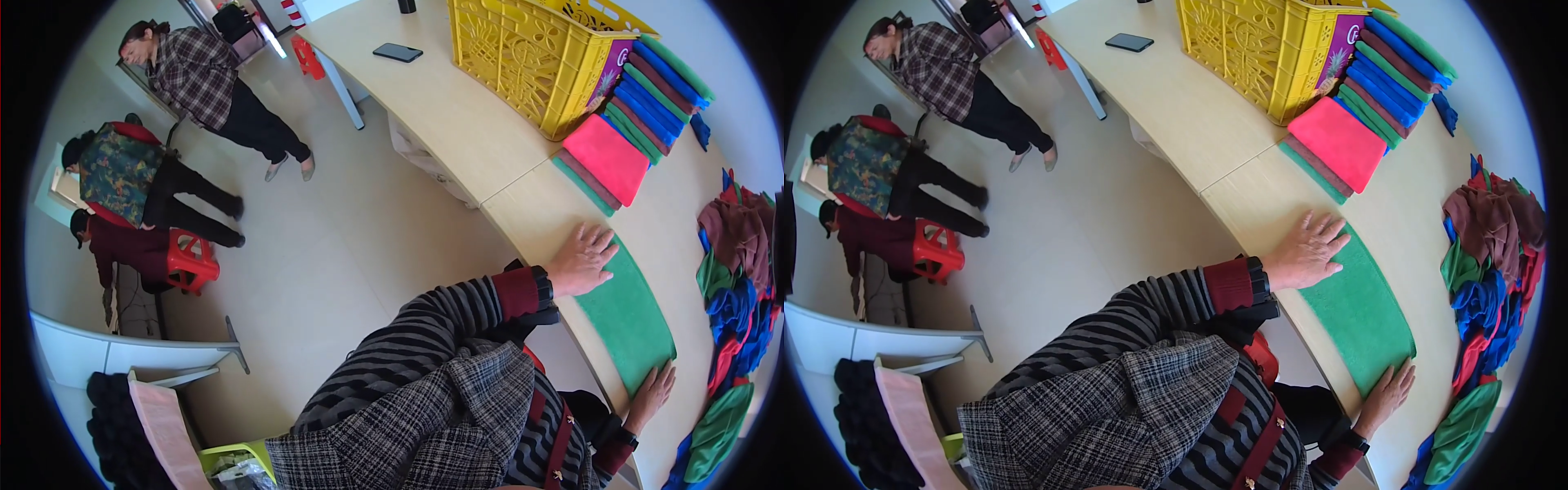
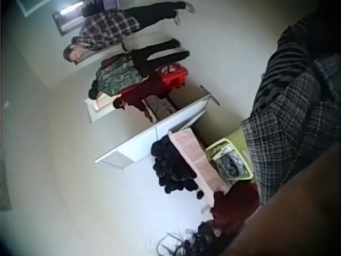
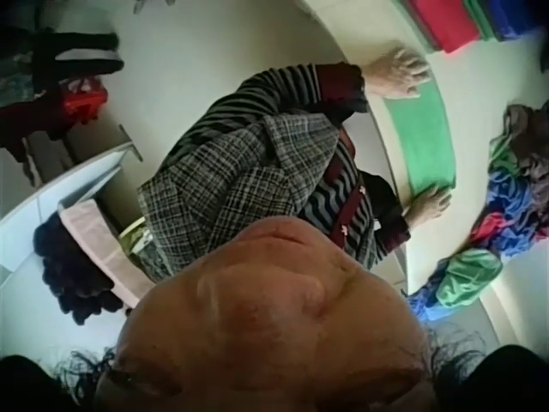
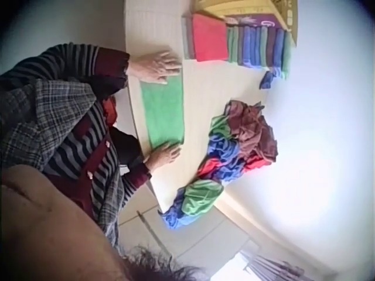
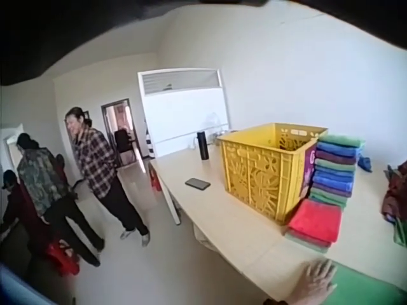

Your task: The person folds a red cloth by hand on a table, places it on a stack, and then spreads and folds a green cloth. They place the green cloth on the stack and pick up another red cloth to begin folding it.

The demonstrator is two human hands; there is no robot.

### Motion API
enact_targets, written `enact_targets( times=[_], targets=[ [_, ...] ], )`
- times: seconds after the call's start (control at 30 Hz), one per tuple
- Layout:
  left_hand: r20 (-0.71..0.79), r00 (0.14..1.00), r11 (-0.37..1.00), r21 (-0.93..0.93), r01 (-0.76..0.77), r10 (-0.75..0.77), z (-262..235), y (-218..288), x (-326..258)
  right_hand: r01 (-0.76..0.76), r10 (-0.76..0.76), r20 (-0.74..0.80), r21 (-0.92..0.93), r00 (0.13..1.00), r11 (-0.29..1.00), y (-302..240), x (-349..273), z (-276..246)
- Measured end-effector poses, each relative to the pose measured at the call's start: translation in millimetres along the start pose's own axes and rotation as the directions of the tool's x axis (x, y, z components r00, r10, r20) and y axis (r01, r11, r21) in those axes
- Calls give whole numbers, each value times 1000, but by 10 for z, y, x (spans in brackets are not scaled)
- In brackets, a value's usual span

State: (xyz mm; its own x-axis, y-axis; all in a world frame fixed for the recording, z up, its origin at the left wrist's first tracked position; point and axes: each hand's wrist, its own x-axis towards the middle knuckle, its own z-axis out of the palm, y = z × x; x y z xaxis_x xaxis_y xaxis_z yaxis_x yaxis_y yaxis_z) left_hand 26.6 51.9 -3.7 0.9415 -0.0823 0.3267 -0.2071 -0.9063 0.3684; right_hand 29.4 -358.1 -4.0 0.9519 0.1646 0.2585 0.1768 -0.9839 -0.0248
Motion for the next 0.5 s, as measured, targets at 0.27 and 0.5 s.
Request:
enact_targets(
  times=[0.27,0.5],
  targets=[
    [-63,982,984,7,-180,180,142,516,-81,368,-338,-162,215,927,905,-1365,126,-191],
    [-91,966,970,38,-238,241,241,528,-242,323,-319,-61,71,946,944,-1332,-53,14]
  ],
)
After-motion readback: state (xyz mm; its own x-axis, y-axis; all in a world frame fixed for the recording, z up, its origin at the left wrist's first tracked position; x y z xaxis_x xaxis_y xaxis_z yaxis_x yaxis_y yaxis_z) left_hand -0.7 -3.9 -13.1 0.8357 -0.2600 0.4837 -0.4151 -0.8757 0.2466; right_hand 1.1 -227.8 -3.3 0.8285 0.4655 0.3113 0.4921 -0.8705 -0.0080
